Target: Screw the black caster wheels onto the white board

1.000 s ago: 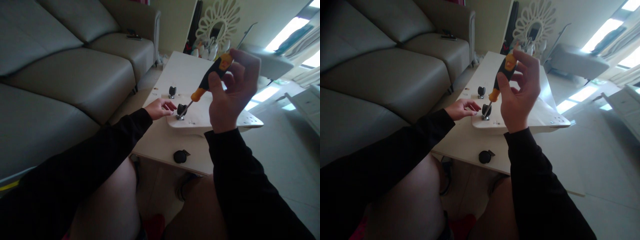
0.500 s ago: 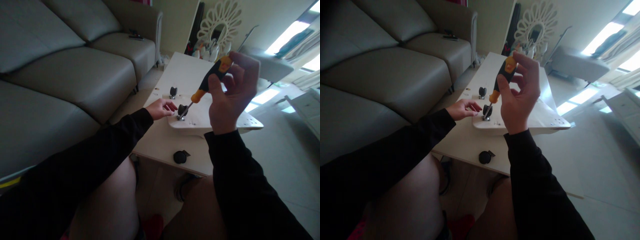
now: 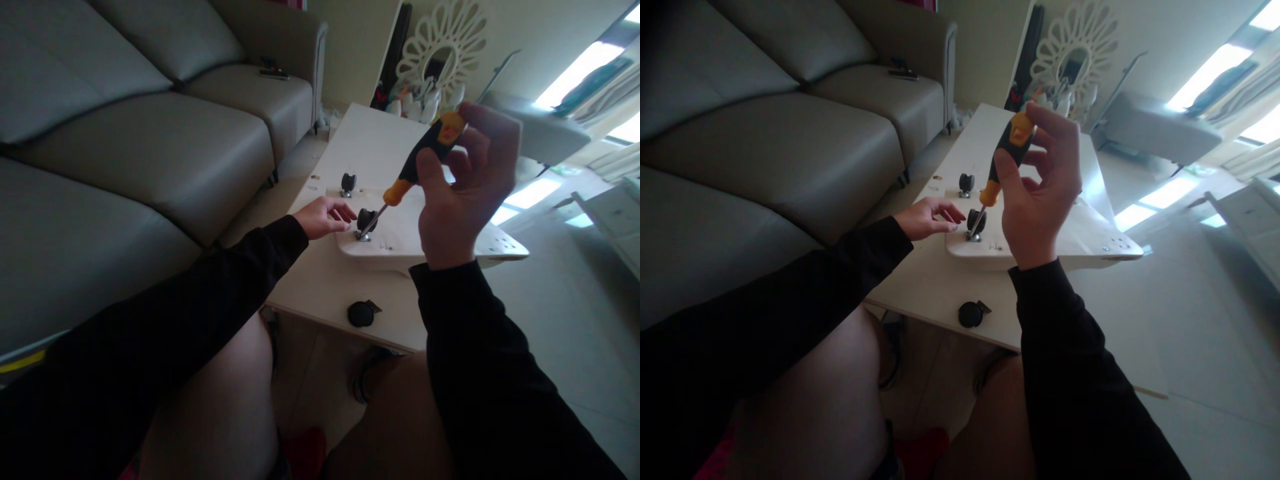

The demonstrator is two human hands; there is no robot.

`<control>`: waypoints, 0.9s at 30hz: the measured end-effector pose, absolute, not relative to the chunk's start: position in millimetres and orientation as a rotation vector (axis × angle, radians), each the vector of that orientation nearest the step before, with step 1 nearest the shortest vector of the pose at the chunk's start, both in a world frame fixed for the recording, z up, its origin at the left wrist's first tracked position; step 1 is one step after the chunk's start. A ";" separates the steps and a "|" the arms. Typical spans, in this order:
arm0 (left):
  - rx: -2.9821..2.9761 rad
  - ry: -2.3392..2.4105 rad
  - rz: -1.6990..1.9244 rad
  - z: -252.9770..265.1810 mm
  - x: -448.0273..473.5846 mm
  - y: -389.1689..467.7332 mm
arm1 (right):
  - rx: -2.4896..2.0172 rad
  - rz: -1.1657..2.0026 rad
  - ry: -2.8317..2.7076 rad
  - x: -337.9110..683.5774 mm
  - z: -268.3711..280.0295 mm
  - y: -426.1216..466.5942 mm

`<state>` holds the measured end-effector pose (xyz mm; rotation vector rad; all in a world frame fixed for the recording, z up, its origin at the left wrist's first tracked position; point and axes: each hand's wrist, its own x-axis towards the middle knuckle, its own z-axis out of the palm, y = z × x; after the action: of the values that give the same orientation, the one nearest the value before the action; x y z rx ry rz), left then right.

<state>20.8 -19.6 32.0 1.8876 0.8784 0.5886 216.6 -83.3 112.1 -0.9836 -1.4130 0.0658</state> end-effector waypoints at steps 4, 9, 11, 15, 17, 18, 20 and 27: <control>1.882 0.881 0.586 33.6 21.3 -19.8 | -0.999 0.104 -1.432 216.9 112.5 -80.4; 1.874 0.893 0.576 33.8 24.4 -18.7 | -1.035 0.085 -1.482 211.0 117.2 -77.0; 1.868 0.881 0.582 31.9 25.9 -17.3 | -1.038 0.101 -1.500 208.4 119.1 -76.0; 1.862 0.853 0.602 28.2 27.6 -15.2 | -0.959 0.199 -1.529 205.6 119.2 -73.9; 1.863 0.847 0.601 27.7 27.9 -14.9 | -0.924 0.208 -1.518 205.2 117.8 -72.9; 1.863 0.845 0.601 27.7 28.0 -14.9 | -0.924 0.197 -1.503 205.0 117.0 -72.5; 1.867 0.837 0.598 27.8 28.0 -14.6 | -0.958 0.176 -1.468 204.8 115.9 -71.8; 1.880 0.820 0.606 24.2 27.7 -11.7 | -0.937 0.154 -1.477 205.0 112.3 -64.4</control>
<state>27.7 -11.7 24.2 1.8797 0.8195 0.6060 205.0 -64.4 112.3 -0.9366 -1.4771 0.1542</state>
